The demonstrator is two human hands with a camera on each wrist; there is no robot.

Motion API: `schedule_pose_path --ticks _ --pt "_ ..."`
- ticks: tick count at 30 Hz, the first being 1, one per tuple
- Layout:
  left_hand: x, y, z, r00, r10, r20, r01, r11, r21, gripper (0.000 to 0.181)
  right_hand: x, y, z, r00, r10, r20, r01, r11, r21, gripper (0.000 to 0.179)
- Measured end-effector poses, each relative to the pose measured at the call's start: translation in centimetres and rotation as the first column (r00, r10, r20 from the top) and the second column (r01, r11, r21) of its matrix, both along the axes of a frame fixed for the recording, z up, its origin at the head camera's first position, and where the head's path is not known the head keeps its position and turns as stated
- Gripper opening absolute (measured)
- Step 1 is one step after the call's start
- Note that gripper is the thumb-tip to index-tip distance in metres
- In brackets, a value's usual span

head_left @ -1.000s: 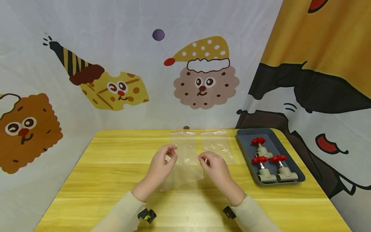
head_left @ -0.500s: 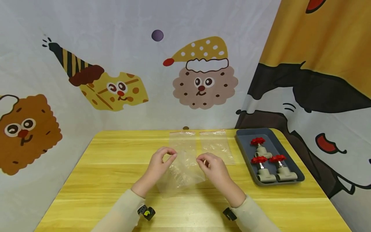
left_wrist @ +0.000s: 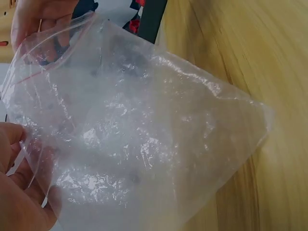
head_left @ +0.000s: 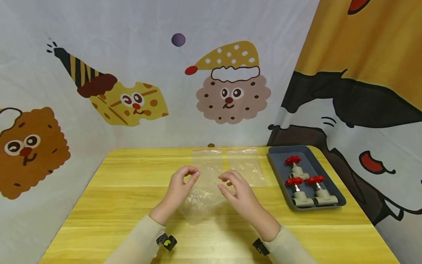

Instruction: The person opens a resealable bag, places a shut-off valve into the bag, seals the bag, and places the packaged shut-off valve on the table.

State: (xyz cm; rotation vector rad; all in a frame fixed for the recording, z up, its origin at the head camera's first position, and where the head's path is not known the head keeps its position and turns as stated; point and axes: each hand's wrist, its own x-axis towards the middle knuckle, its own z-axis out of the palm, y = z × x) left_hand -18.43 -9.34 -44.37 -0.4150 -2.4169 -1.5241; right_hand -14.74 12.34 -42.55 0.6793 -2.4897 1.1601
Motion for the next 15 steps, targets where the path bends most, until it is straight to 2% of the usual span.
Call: schedule_pose_path --ticks 2,4,7,11,15 --pt "0.03 0.12 0.17 1.000 0.010 -0.022 -0.010 1.000 0.008 0.008 0.25 -0.28 0.25 0.996 0.010 0.092 -0.013 0.999 0.032 0.029" --pt "0.02 0.27 0.31 0.999 0.011 -0.050 -0.011 1.000 0.012 0.008 0.34 -0.49 0.35 0.986 -0.017 0.164 0.005 0.997 0.074 0.033" --pt "0.02 0.50 0.47 0.997 -0.006 -0.079 0.007 1.000 0.014 0.008 0.17 -0.64 0.35 0.973 -0.035 0.230 0.010 0.994 0.109 0.026" --pt "-0.06 0.74 0.56 0.997 -0.029 -0.078 0.030 0.999 0.015 0.010 -0.07 -0.58 0.36 0.952 0.032 0.304 -0.052 0.997 0.060 0.019" --pt "-0.27 0.78 0.50 0.997 -0.034 -0.073 0.035 0.999 0.010 0.011 -0.12 -0.40 0.58 0.920 0.107 0.377 -0.107 0.994 -0.020 0.027"
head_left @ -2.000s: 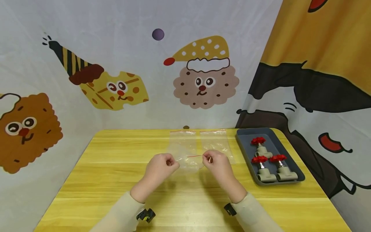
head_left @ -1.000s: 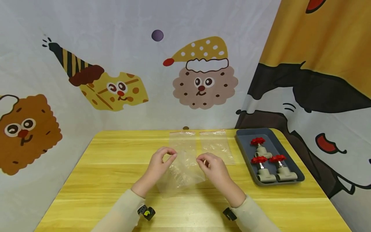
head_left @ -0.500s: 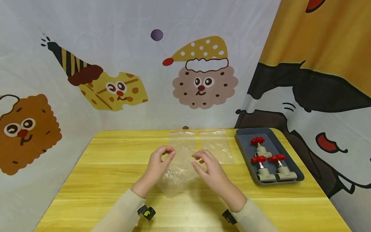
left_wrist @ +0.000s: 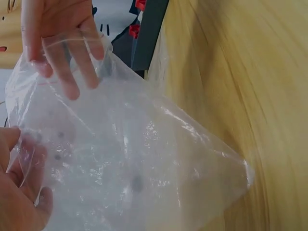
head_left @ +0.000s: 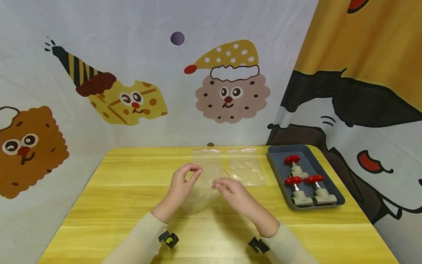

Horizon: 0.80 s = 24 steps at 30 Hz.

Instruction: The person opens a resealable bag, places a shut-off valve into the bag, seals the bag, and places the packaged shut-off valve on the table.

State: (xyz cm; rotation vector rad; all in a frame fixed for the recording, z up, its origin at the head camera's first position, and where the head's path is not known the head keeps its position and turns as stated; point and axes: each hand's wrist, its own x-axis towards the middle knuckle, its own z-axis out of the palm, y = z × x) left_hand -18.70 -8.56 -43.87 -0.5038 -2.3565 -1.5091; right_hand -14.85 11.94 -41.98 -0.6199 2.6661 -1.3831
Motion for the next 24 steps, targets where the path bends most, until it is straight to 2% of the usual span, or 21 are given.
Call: schedule_pose_path --ticks 5,9,12,17,20,24 --pt "-0.3 0.0 0.1 0.999 -0.021 -0.036 0.020 1.000 -0.022 0.010 -0.2 0.6 0.6 0.989 0.055 0.137 -0.040 0.993 -0.109 0.034" --pt "-0.4 -0.1 0.3 0.998 -0.042 -0.047 0.041 0.999 -0.032 0.012 -0.4 0.9 0.9 0.962 0.099 0.254 -0.053 0.982 -0.183 0.036" --pt "-0.4 -0.1 0.5 0.998 -0.037 -0.043 0.036 0.999 -0.036 0.012 -0.4 1.0 1.1 0.942 0.126 0.313 -0.069 0.980 -0.185 0.040" --pt "-0.5 -0.1 0.4 0.997 -0.049 -0.060 0.045 0.998 -0.052 0.009 -0.3 0.9 1.3 0.930 0.149 0.336 -0.083 0.976 -0.202 0.039" --pt "-0.5 -0.1 0.2 0.995 -0.060 -0.074 0.055 0.996 -0.069 0.010 -0.2 0.9 1.3 0.932 0.145 0.331 -0.079 0.975 -0.206 0.036" --pt "-0.5 -0.1 0.0 0.997 -0.047 -0.065 0.042 0.996 -0.079 0.010 -0.1 0.7 1.4 0.943 0.146 0.300 -0.091 0.978 -0.190 0.034"
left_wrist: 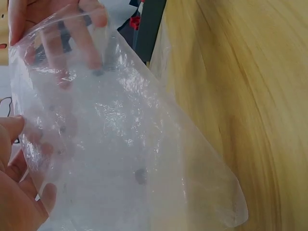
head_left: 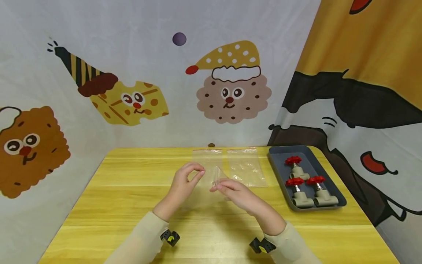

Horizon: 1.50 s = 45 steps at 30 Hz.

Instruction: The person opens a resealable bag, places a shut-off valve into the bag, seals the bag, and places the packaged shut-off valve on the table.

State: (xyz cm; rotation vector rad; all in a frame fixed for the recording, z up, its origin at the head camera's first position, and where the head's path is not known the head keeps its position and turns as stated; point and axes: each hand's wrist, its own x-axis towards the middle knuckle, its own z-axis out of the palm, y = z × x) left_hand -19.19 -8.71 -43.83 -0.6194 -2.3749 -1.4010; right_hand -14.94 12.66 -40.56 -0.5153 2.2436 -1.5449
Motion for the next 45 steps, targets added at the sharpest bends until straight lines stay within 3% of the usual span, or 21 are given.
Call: schedule_pose_path --ticks 8,13,19,25,30,37,45 --pt "0.1 -0.1 0.2 1.000 0.027 0.005 -0.027 1.000 0.000 0.011 0.1 -0.2 0.0 0.996 0.069 -0.050 -0.068 0.997 0.024 0.032" --pt "0.2 -0.2 0.2 1.000 0.025 0.016 -0.025 1.000 0.017 0.014 0.1 -0.1 -0.3 0.994 0.057 -0.094 -0.056 0.998 0.017 0.027" --pt "0.2 -0.3 0.2 1.000 0.025 0.017 -0.025 0.999 0.027 0.013 0.6 0.4 0.1 0.964 -0.053 -0.260 0.089 0.988 0.129 0.026" --pt "0.2 -0.5 0.1 0.999 0.033 0.032 -0.034 0.999 0.027 0.013 0.6 2.4 0.4 0.937 -0.176 -0.301 0.224 0.965 0.135 0.023" --pt "0.2 -0.8 0.1 0.998 0.037 0.044 -0.038 0.999 0.026 0.014 -0.1 5.7 0.0 0.911 -0.255 -0.325 0.318 0.935 0.158 0.028" --pt "0.2 -0.9 0.3 0.999 0.031 0.037 -0.032 0.999 0.035 0.012 -1.4 11.7 -1.1 0.878 -0.341 -0.335 0.434 0.863 0.259 0.035" --pt "0.2 -1.1 0.3 0.999 0.030 0.032 -0.032 0.998 0.053 0.012 -1.7 18.1 -2.2 0.876 -0.414 -0.247 0.480 0.802 0.356 0.050"
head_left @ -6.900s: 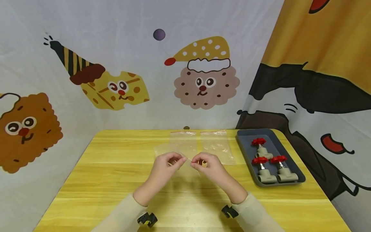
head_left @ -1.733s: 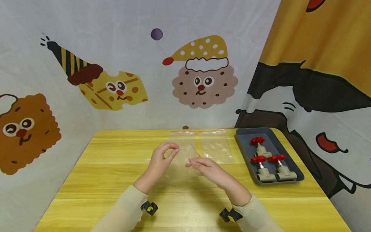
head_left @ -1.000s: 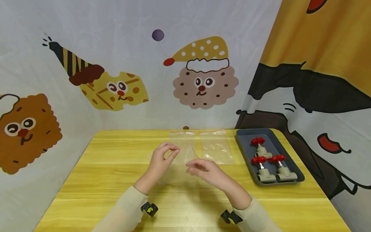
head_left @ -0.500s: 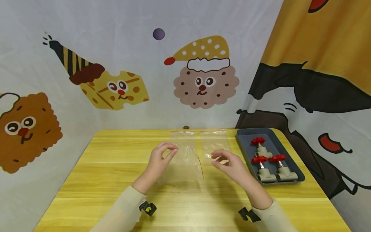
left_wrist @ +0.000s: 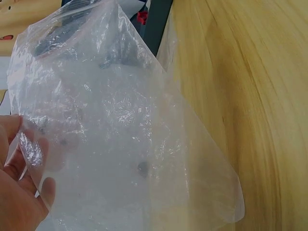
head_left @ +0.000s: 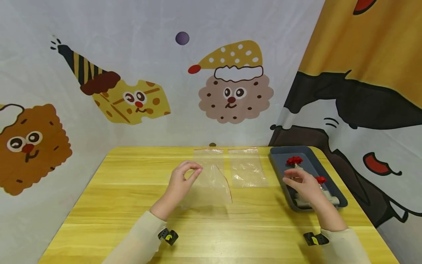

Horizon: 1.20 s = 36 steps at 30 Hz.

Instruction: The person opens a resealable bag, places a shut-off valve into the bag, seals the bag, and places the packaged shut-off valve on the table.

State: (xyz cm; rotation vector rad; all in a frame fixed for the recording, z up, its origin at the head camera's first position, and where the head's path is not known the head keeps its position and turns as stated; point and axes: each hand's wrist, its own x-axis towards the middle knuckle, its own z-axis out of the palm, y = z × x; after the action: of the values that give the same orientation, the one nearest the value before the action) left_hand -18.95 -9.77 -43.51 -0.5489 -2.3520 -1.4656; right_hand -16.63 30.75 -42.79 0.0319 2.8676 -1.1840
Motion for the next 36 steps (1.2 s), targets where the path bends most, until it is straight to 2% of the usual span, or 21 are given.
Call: schedule_pose_path --ticks 4,13,21,24,30,33,36 --pt "0.1 -0.1 0.0 1.000 0.000 -0.008 0.000 1.000 0.000 0.011 0.3 1.7 -0.2 0.998 -0.036 0.060 0.034 0.999 0.032 0.056" --pt "0.2 -0.3 -0.1 1.000 -0.001 0.007 0.001 1.000 0.012 0.014 1.0 4.0 -0.5 0.995 -0.060 0.074 0.049 0.987 0.150 0.052" --pt "0.3 -0.3 0.0 1.000 0.009 0.017 -0.010 0.999 0.034 0.010 0.6 5.2 -0.9 0.981 -0.087 0.171 0.048 0.974 0.220 0.056" --pt "0.3 -0.3 -0.1 1.000 0.013 0.024 -0.014 0.999 0.035 0.009 0.4 5.4 -1.2 0.971 -0.076 0.225 0.032 0.980 0.194 0.062" --pt "0.3 -0.5 -0.1 0.999 0.006 0.036 -0.007 0.999 0.032 0.013 0.0 6.0 -2.0 0.948 -0.027 0.317 0.010 0.998 0.054 0.066" --pt "0.3 -0.5 -0.1 0.999 0.001 0.043 -0.003 0.999 0.034 0.014 -0.2 6.2 -2.1 0.933 -0.012 0.359 -0.005 0.999 0.045 0.067" --pt "0.3 -0.6 -0.2 0.999 0.001 0.046 -0.002 0.999 0.035 0.013 -0.4 6.1 -2.1 0.928 0.014 0.373 -0.032 0.999 0.041 0.066"
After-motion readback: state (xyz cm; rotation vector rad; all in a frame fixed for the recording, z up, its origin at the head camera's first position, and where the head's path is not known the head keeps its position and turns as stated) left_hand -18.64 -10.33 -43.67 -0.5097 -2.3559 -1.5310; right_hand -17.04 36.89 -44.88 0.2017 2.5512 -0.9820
